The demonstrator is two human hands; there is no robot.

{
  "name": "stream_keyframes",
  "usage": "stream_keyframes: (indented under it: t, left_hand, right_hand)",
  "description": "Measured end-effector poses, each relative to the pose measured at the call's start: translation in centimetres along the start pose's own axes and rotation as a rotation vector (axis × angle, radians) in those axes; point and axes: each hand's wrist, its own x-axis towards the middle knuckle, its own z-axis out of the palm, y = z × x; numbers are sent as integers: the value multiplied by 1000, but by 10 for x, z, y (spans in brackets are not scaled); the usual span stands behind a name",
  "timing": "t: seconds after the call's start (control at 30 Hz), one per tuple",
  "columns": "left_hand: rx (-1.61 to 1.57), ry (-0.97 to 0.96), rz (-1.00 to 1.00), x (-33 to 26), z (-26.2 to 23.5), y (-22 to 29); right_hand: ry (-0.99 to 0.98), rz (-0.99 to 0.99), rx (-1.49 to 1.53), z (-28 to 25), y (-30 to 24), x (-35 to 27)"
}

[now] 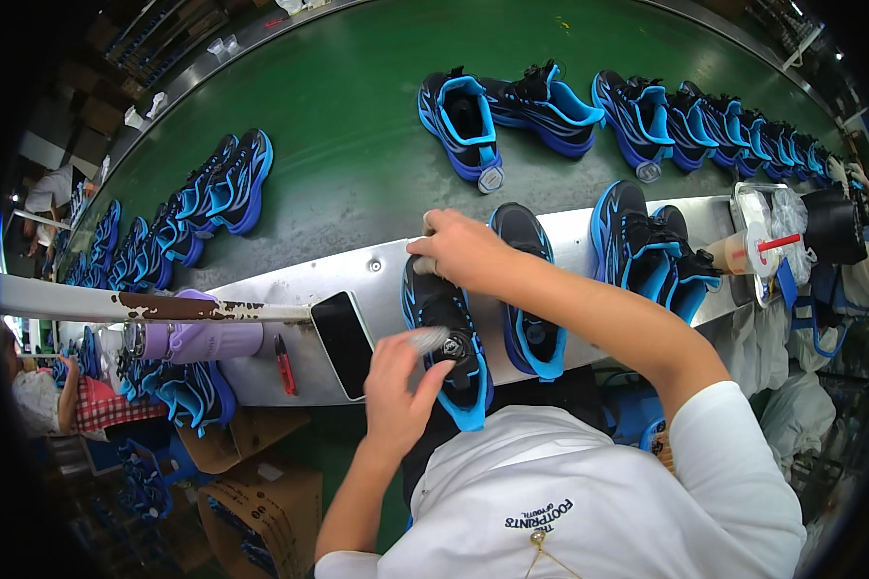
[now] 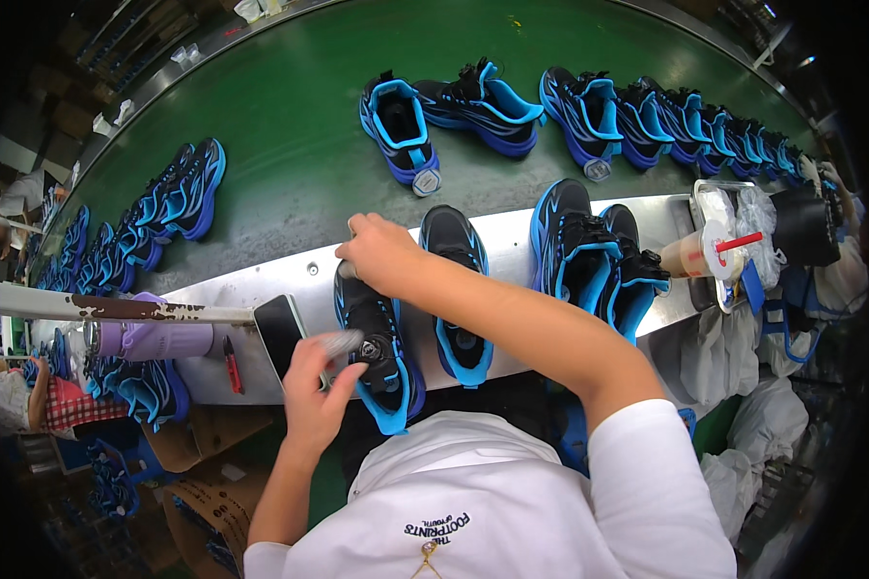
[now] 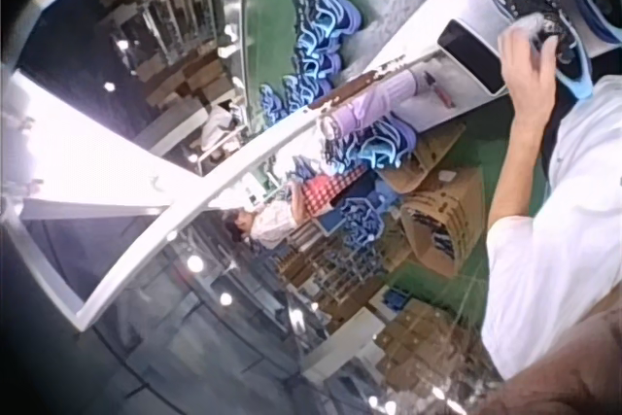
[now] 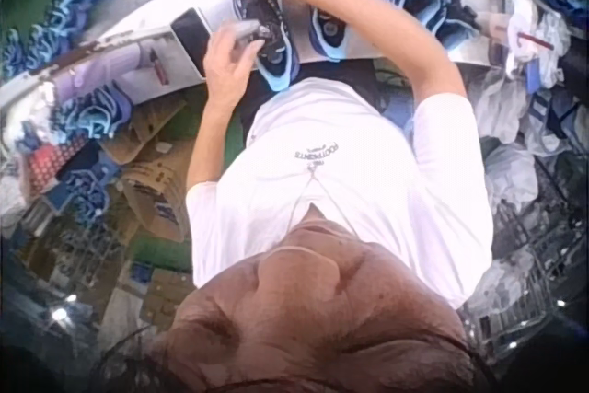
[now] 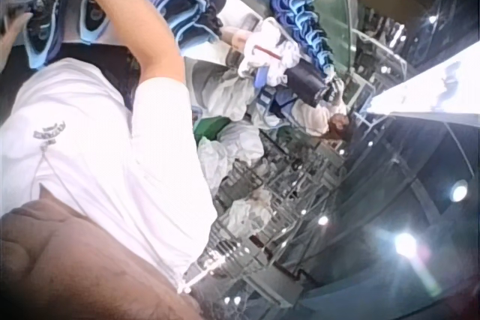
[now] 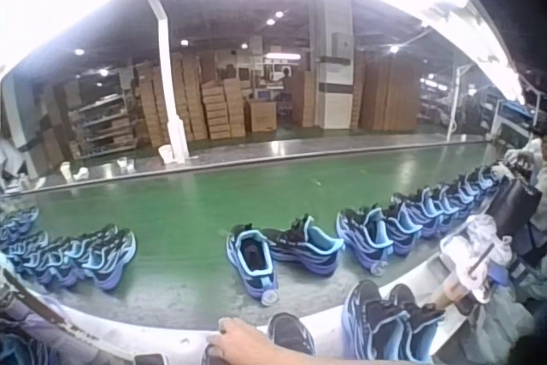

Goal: The person cleans shoes along a production line by rubbing the dials and collar edges of each shoe by hand, then placing them onto the conveyor belt.

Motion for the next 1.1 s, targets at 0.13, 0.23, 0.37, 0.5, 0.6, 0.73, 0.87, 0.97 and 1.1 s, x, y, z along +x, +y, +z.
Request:
stream_keyframes:
  t: [0.13, 0.23, 0.37, 0.5, 0.6, 0.73, 0.87, 0.97, 1.1]
  left_hand:
    - [-1042, -90, -872, -55, 5, 5]
    - [-1236, -118, -984, -49, 19, 16]
    - [-1372, -35, -999, -45, 35, 26]
    - [-1391, -4, -957, -45, 40, 25]
    - [-1371, -18, -953, -48, 43, 22]
    - [-1354, 5, -946, -45, 45, 27]
    - [-1346, -17, -973, -43, 42, 31]
    - [-1347, -21, -966, -44, 43, 29]
    - [-1358, -4, -946, -44, 47, 28]
  right_hand:
    - [-227, -30, 456, -57, -26, -29]
    - [-398, -101, 588, -56, -39, -54]
    - [-200, -68, 472, -32, -59, -76]
    - [-104, 17, 407, -36, -64, -77]
    - [-206, -53, 535, -39, -52, -70]
    - [-190, 41, 442, -31, -70, -81]
    - [-82, 191, 341, -31, -70, -84]
    - [-133, -97, 546, -32, -53, -75]
    - [-24, 171, 363, -23, -76, -85]
